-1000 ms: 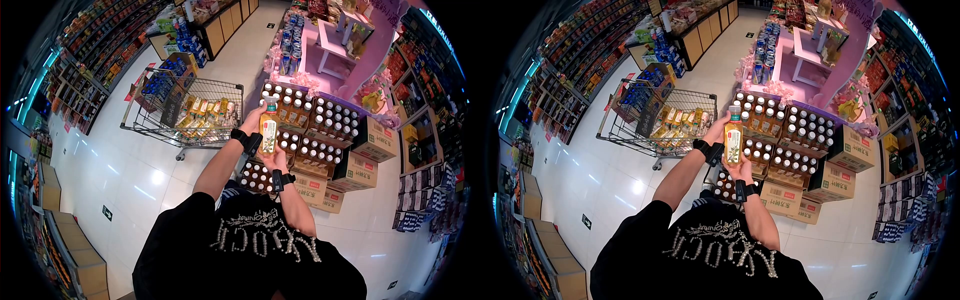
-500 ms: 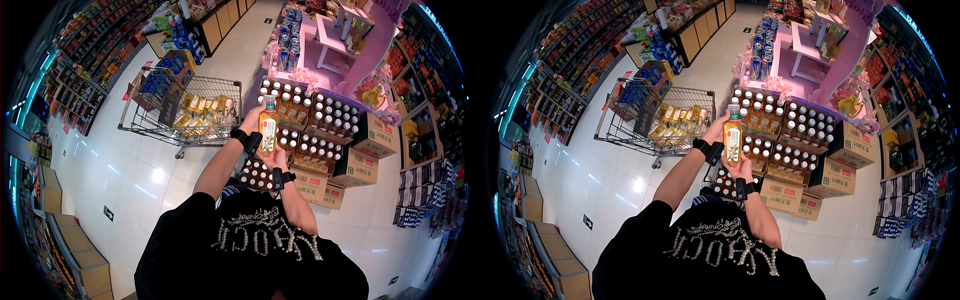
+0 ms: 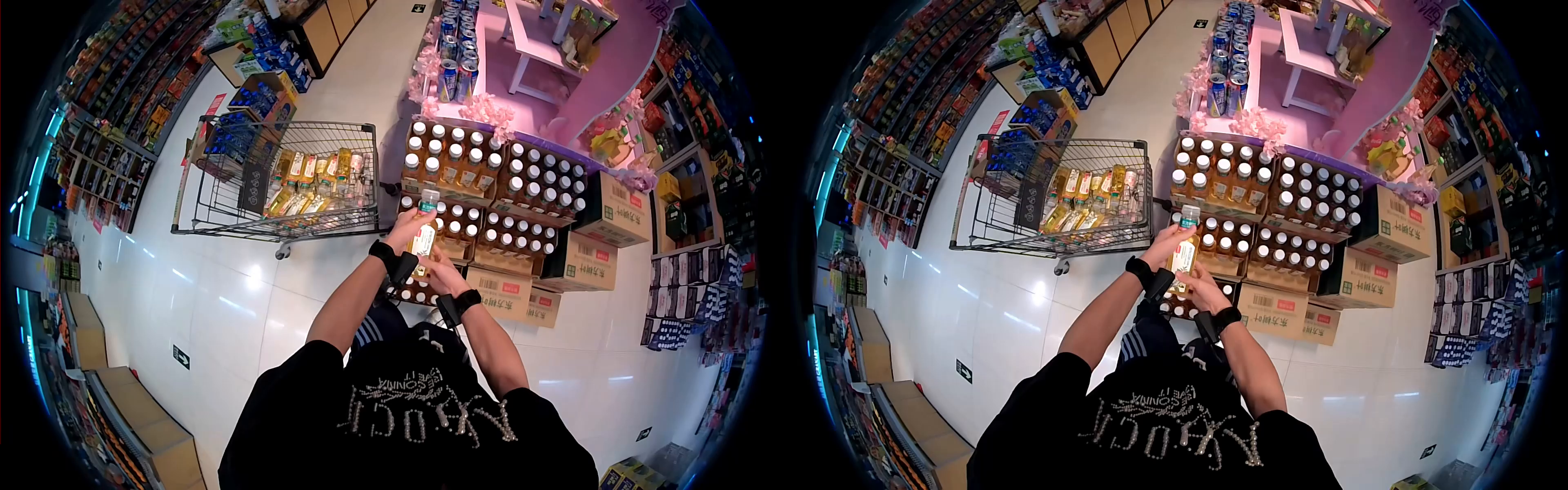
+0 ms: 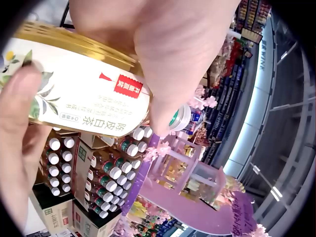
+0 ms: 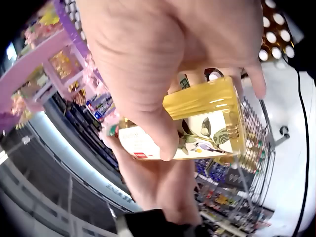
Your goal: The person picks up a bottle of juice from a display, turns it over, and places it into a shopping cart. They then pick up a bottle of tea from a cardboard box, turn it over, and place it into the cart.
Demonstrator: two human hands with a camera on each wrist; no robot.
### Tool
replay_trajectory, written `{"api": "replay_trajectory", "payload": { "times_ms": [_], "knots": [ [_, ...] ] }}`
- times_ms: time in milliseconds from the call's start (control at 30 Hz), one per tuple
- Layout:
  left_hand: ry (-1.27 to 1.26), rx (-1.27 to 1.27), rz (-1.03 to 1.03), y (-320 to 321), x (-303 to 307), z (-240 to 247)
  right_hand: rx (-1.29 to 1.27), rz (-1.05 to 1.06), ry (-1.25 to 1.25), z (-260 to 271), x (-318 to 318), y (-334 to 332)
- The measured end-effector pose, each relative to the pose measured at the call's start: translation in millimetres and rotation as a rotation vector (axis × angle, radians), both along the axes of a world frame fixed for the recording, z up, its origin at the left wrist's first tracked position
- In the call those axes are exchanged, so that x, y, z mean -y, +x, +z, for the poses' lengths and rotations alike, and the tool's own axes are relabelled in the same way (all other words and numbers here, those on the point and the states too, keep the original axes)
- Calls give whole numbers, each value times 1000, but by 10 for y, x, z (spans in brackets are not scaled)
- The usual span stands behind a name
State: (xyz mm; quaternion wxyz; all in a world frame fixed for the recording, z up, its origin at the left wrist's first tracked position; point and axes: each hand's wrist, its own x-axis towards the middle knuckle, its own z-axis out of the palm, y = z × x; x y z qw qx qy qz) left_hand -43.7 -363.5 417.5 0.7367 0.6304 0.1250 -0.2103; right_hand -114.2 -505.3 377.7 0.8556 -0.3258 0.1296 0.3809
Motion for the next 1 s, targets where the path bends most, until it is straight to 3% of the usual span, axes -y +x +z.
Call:
{"api": "replay_trajectory", "payload": {
  "times_ms": [67,100,167,233,300,367,467,567,633,700,833,1000],
  "knots": [
    [45,77,-99,46,127,21,181,87,-358,-211,34,234],
    [33,113,-144,88,198,43,167,77,-359,-166,49,359],
    [-57,151,-203,228,344,-19,372,56,-564,39,129,577],
    [100,314,-254,420,443,-64,571,-90,-579,-283,211,870],
    [228,473,-196,660,539,-474,726,-283,-694,-370,297,1179],
    [196,417,-225,895,565,-266,902,-255,-940,-514,432,1514],
    [158,378,-249,1249,569,-328,894,-384,-973,-603,451,1921],
    [202,411,-240,1479,537,-506,949,-323,-990,-472,385,2158],
    [295,448,-181,1552,510,-764,933,-336,-988,-720,360,2294],
    [220,381,-135,1597,469,-1180,1061,-337,-1237,-914,312,2359],
    [31,175,-158,1564,356,-1498,853,-272,-1063,-1042,198,2470],
    [27,64,-139,1446,330,-1592,713,-107,-1278,-1269,247,2599]
  ]
}}
